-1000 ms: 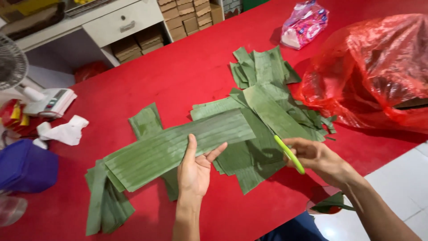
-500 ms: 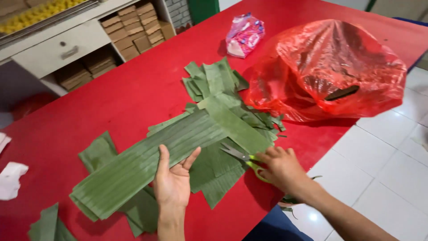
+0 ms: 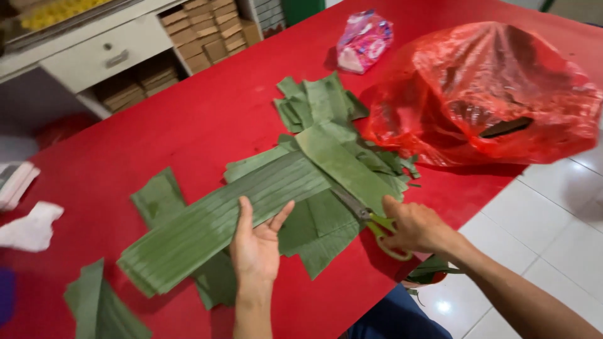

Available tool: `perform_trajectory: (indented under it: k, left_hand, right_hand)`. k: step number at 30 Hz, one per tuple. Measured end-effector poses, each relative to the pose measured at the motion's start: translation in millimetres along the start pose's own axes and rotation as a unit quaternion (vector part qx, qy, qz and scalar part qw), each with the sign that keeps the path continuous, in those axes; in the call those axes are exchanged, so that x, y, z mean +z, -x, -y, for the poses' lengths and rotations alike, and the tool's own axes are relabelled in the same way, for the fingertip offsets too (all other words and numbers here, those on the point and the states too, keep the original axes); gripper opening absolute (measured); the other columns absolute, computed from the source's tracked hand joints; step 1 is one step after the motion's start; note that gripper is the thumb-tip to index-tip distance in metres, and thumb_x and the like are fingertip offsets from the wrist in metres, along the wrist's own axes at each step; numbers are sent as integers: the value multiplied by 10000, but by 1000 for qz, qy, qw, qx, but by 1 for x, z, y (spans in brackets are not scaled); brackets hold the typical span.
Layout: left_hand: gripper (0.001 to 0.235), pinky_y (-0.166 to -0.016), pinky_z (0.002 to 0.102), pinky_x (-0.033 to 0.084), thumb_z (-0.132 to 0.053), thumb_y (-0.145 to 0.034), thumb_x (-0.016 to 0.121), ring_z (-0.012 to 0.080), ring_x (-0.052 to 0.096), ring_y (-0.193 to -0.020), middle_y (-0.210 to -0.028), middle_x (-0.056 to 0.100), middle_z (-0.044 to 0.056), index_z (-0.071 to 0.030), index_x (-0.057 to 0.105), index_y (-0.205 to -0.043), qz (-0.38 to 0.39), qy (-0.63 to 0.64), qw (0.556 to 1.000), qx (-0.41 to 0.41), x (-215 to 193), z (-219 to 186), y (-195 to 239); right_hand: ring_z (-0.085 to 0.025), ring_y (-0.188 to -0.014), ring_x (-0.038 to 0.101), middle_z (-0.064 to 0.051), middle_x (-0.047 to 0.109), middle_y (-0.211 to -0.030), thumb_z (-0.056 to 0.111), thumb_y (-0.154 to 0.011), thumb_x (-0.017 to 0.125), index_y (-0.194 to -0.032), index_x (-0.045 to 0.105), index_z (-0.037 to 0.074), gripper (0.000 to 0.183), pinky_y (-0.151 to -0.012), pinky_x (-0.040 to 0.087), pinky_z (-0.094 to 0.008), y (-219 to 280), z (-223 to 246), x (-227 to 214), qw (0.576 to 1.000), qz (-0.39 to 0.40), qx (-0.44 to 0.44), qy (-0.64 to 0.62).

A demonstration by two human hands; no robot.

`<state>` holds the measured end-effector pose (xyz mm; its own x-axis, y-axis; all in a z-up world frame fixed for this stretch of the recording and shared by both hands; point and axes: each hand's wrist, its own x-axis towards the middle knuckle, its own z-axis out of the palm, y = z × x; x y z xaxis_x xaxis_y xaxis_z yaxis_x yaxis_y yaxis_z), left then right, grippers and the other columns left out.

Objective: The person cuts large green banana leaves into smaller rectangular pieces using green-handled scissors on a red table. They repeatedly stack the leaves, trim the edges, and organize the cut pieces into neat piles.

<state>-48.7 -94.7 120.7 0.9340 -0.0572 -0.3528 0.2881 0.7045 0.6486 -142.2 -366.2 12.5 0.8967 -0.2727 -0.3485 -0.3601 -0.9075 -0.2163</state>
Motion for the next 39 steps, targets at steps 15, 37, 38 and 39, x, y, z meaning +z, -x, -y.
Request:
perform_trajectory:
  k: [15, 37, 38, 39]
  left_hand:
    - [884, -1074, 445, 546, -381, -827, 640, 465, 722, -929, -1676, 202, -129, -84, 281, -1579, -4, -5, 1000, -23, -17, 3, -7]
    - [1008, -1257, 472, 257, -449, -827, 671, 417, 766, -814, -1711, 130, 5, -55, 161, -1602, 13, -20, 998, -63, 10, 34, -7]
    - [993, -1210, 443, 358, -432, -825, 671, 430, 758, -813, -1710, 107, -21, -73, 169, -1602, 12, -18, 998, -64, 15, 34, -4]
    - [978, -1164, 414, 459, -416, -823, 671, 443, 751, -813, -1710, 85, -46, -92, 176, -1602, 11, -18, 998, -67, 19, 35, 0]
  right_hand:
    - [-248, -543, 523, -251, 700, -756, -15, -951, 597, -1307, 647, -43, 361, -468, 402, -357, 32, -16, -13, 783, -21, -137, -607]
    - [-233, -805, 652, -134, 708, -936, 385, -670, 896, -1378, 646, -10, 848, -679, 499, -340, 60, -13, 23, 711, 62, -181, -676]
    - [-221, -807, 596, -104, 662, -942, 522, -660, 885, -1226, 657, 9, 797, -692, 466, -339, 65, -6, 13, 729, 91, -217, -642]
    - [-208, -809, 541, -74, 615, -949, 659, -649, 876, -1074, 668, 29, 788, -706, 432, -338, 71, 1, 4, 745, 118, -251, -607]
